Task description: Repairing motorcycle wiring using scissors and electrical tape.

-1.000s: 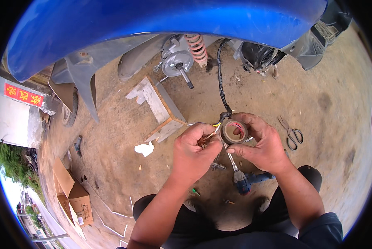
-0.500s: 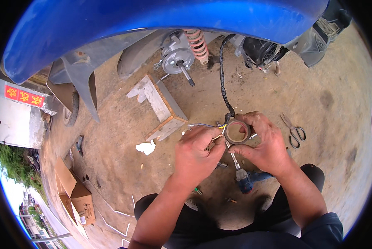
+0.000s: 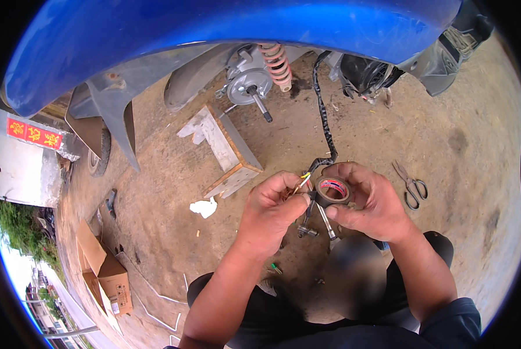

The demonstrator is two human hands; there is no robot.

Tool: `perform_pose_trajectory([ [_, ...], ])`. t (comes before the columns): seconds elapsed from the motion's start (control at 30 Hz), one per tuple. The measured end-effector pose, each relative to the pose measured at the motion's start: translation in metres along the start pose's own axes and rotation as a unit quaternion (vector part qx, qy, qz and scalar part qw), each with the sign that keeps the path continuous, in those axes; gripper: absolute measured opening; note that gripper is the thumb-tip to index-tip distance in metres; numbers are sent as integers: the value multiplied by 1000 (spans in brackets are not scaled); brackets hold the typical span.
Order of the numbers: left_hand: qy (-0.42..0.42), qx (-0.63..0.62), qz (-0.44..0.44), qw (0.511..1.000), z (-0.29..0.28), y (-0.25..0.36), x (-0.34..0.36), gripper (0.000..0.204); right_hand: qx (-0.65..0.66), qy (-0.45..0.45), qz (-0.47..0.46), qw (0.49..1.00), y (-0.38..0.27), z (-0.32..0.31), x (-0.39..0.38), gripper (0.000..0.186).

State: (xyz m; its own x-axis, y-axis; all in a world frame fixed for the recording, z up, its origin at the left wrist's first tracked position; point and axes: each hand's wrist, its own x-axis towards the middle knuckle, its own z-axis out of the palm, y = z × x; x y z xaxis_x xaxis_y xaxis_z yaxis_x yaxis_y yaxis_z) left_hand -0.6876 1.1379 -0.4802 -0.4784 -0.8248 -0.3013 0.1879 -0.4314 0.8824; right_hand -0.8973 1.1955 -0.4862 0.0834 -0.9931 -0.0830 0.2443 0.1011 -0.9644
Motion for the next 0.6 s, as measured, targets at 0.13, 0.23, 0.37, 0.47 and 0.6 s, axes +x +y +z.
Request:
perform_pose_trajectory([
  [0.13, 6, 35, 5, 999, 5, 3, 1, 17, 18, 6, 3, 1000, 3, -5, 2, 60],
  [0.23, 21, 125, 65, 990, 7, 1, 1, 18, -38, 15, -1, 999, 3, -4, 2, 58],
  [0.37, 48, 215, 72, 973, 7, 1, 1, 15, -70, 16, 9, 997, -2, 0, 1, 57],
  [0.47, 45, 218, 61, 973, 9, 1, 1, 14, -107, 25, -24, 994, 3, 0, -1, 57],
  [0.6, 25, 202, 51, 978, 7, -3, 2, 14, -261, 22, -130, 956, 8, 6, 3, 52],
])
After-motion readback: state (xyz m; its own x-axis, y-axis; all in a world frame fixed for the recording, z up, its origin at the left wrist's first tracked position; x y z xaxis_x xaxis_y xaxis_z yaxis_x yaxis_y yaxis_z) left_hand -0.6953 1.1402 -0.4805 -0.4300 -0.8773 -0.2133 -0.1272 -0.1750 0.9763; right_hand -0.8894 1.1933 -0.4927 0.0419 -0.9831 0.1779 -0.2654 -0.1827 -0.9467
